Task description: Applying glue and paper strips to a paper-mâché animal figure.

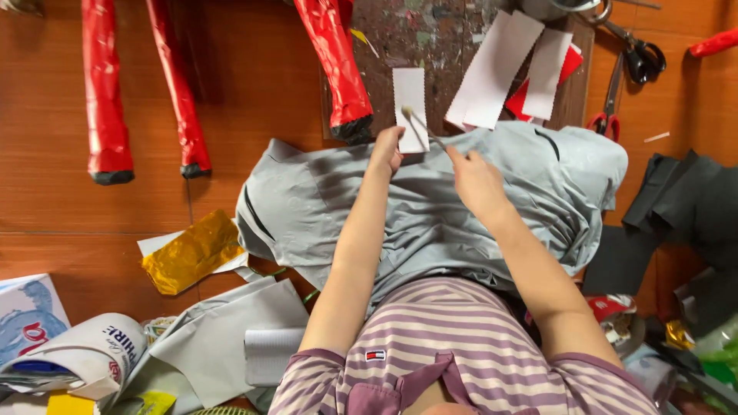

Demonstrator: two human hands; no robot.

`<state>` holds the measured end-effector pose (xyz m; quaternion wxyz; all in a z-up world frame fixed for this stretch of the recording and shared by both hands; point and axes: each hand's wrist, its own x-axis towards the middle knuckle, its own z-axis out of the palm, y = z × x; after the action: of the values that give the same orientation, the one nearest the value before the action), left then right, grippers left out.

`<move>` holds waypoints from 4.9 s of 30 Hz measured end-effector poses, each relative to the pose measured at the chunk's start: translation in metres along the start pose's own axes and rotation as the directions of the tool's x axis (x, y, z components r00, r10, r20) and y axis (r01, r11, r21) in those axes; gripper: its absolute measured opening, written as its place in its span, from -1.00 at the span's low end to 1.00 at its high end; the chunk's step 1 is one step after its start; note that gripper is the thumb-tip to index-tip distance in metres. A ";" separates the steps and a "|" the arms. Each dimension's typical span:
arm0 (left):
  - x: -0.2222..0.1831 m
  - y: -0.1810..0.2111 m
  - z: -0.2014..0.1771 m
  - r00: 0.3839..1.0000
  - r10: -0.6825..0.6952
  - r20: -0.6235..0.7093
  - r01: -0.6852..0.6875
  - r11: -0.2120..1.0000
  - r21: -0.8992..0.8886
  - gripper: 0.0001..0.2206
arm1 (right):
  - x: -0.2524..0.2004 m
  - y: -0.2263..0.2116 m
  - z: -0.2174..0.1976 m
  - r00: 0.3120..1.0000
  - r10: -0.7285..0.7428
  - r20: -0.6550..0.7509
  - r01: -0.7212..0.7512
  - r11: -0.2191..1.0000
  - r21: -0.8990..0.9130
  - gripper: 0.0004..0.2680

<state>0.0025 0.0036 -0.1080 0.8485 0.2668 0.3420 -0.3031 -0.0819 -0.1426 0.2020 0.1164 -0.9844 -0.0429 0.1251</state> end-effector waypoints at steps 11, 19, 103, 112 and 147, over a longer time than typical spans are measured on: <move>-0.048 0.018 0.015 0.994 -0.032 0.108 0.046 0.991 -0.128 -0.70 | -0.060 0.008 -0.011 0.986 0.114 0.119 -0.117 0.993 0.021 -0.83; -0.053 0.020 0.017 0.996 0.022 0.091 -0.014 0.996 -0.092 -0.67 | -0.075 0.000 0.002 0.977 0.119 0.179 -0.143 0.982 0.126 -0.83; -0.309 0.172 0.238 0.698 0.711 -0.087 0.274 -0.152 0.950 -0.04 | 0.006 0.112 0.018 0.897 0.278 -0.345 0.266 0.283 0.921 -0.93; -0.416 0.148 0.255 0.709 0.697 -0.109 -0.019 0.173 0.985 -0.14 | 0.015 0.102 0.029 0.902 0.260 -0.345 0.251 0.335 0.908 -0.92; -0.405 0.080 0.230 0.402 0.881 0.248 -0.913 0.367 0.176 -0.18 | -0.018 -0.051 -0.290 0.618 -0.741 -0.262 0.699 0.367 0.614 -0.86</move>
<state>-0.0813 0.0399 0.3561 0.8455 0.5110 0.0462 0.1475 -0.0276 -0.1589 0.4913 0.4997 -0.7494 -0.4235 0.0968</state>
